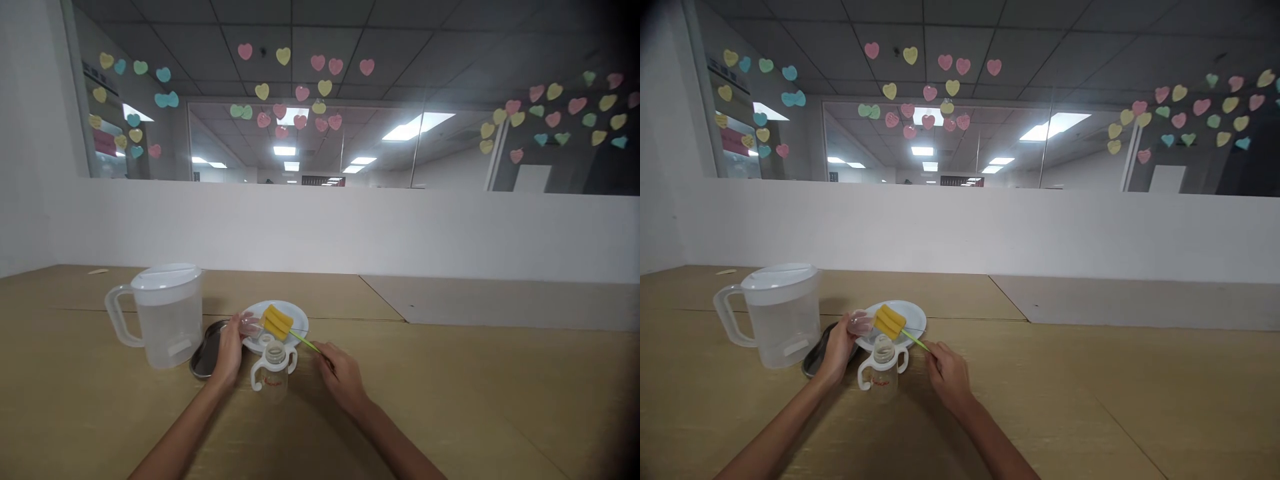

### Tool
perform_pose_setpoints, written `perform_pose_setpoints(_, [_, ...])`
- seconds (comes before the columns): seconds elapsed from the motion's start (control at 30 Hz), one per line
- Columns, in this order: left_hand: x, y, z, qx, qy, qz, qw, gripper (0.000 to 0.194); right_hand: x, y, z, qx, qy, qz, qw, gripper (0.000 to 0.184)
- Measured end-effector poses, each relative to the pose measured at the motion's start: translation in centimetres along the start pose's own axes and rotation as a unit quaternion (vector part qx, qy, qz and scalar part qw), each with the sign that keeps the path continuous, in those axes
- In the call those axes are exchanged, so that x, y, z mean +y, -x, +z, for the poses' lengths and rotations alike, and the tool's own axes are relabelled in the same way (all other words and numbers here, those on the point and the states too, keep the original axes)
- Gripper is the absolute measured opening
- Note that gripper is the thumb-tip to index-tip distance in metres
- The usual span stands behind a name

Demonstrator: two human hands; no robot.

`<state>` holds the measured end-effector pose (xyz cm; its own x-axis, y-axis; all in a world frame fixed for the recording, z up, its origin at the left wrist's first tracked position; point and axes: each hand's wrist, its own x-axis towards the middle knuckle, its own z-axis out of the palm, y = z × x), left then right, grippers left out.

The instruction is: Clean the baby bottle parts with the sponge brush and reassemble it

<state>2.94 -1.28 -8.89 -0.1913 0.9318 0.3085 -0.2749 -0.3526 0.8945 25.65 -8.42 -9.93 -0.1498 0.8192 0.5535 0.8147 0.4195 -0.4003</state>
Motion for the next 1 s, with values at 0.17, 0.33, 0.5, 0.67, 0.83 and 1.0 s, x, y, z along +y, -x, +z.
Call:
perform_pose_setpoints(0.17, [1.0,0.5,0.0,0.007,-0.015,0.017,1.0,0.06,0.2,0.0,-0.5,0.007,0.021,-0.039,0.999,0.038])
perform_pose_setpoints(0.33, [0.8,1.0,-0.5,-0.012,-0.203,0.101,0.974,0.066,0.7,0.1,-0.2,0.033,0.03,-0.089,0.995,0.037])
perform_pose_setpoints(0.5, [0.3,1.3,-0.5,-0.094,-0.24,0.176,0.95,0.052,1.1,0.2,0.1,0.069,0.055,-0.134,0.987,0.035])
perform_pose_setpoints(0.67, [0.6,1.5,-0.5,-0.116,-0.222,0.166,0.954,0.045,1.1,0.3,0.4,0.11,0.122,-0.155,0.974,0.034])
perform_pose_setpoints(0.83, [0.2,1.4,-0.4,-0.105,-0.193,0.15,0.964,0.045,0.9,0.2,0.7,0.13,0.168,-0.154,0.965,0.034])
perform_pose_setpoints(1.0, [-0.1,-0.3,-2.2,0.092,-0.26,0.23,0.933,0.051,1.3,0.0,0.8,0.149,0.187,-0.091,0.967,0.034])
